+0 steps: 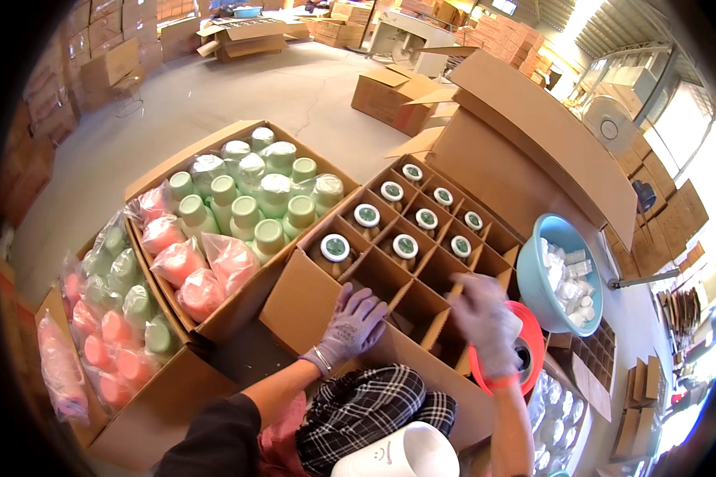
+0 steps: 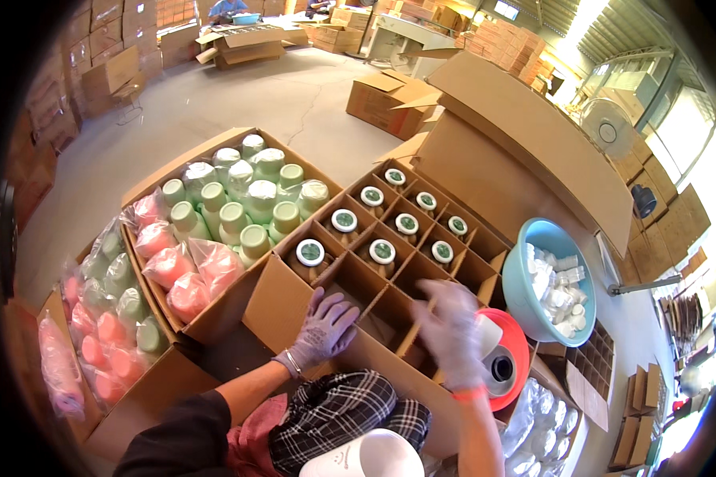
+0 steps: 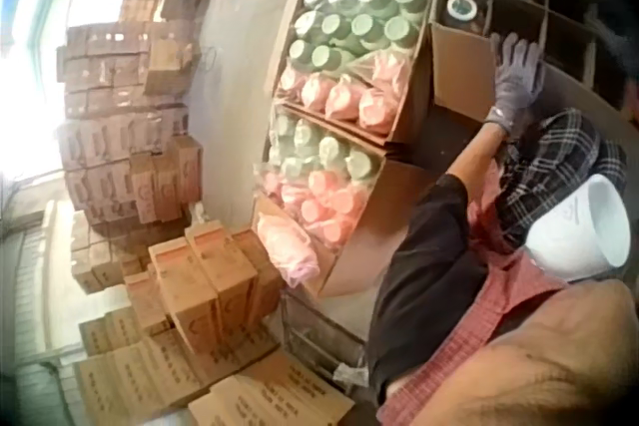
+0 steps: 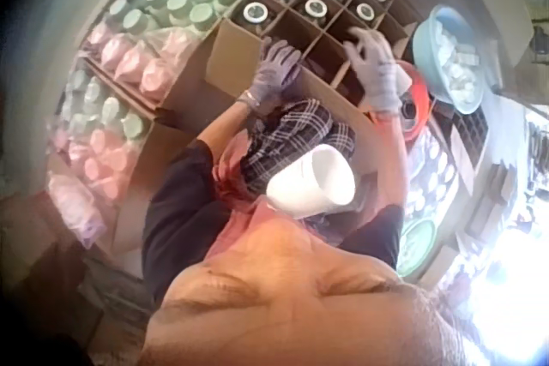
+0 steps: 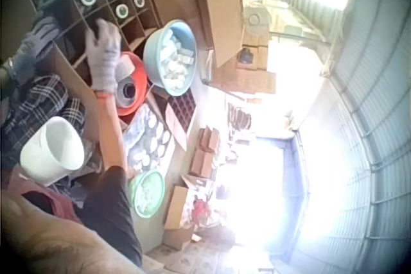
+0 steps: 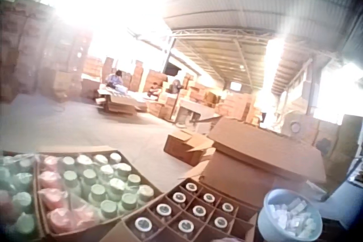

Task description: The person sits on the floor in a warehouse and assembles white and green thermos flasks. They pick up a flask body, insert a stopper, and screw on a lid. The person then places the assembled flask into a plastic bag and puts it into a cardboard box.

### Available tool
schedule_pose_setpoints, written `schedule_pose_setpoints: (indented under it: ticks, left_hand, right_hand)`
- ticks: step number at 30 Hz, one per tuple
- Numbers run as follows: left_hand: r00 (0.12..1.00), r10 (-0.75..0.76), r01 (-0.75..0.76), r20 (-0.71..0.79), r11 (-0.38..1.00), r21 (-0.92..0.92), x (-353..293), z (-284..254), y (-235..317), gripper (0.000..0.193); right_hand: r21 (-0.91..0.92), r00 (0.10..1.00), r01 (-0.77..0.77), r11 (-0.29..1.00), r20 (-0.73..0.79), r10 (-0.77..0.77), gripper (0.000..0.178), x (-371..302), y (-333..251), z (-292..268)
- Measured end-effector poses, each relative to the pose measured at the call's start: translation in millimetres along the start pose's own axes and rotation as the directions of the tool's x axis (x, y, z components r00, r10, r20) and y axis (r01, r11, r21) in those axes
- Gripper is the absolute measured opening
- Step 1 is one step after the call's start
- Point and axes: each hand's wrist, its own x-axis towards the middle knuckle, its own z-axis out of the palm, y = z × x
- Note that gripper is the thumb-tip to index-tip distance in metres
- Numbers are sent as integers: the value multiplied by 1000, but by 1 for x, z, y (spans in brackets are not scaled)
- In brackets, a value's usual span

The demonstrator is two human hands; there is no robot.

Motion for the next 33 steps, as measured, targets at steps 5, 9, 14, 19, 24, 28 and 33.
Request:
schedule_pose_setpoints:
  ticks: [5, 9, 14, 19, 24, 28, 33]
  left_hand:
    - [999, -12, 16, 52, 997, -80, -1, 5, -2, 34]
    - [998, -31, 33, 54, 999, -38, -3, 10, -2, 31]
    - [998, -64, 68, 26, 980, -187, 1, 6, 3, 33]
    - [596, -668, 470, 447, -162, -868, 12, -54, 33, 42]
    - [741, -251, 204, 623, -799, -565, 42, -79, 57, 71]
    - [795, -54, 301, 604, -829, -470, 38, -88, 99, 71]
    - [841, 134, 283, 523, -935, -215, 22, -69, 117, 58]
  right_hand:
    - [211, 912, 326, 921, 184, -365, 50, 93, -25, 191]
    - [172, 898, 143, 975, 391, -200, 67, 106, -29, 248]
    - [31, 946, 213, 977, 244, -214, 56, 107, -38, 201]
    - [126, 918, 393, 911, -109, -381, 54, 94, -78, 46]
    - [77, 948, 309, 948, -104, -301, 58, 2, -95, -68]
    - [-202, 939, 252, 946, -187, -290, 41, -80, -78, -69]
    - [204, 889, 271, 941, -428, -163, 56, -144, -63, -44]
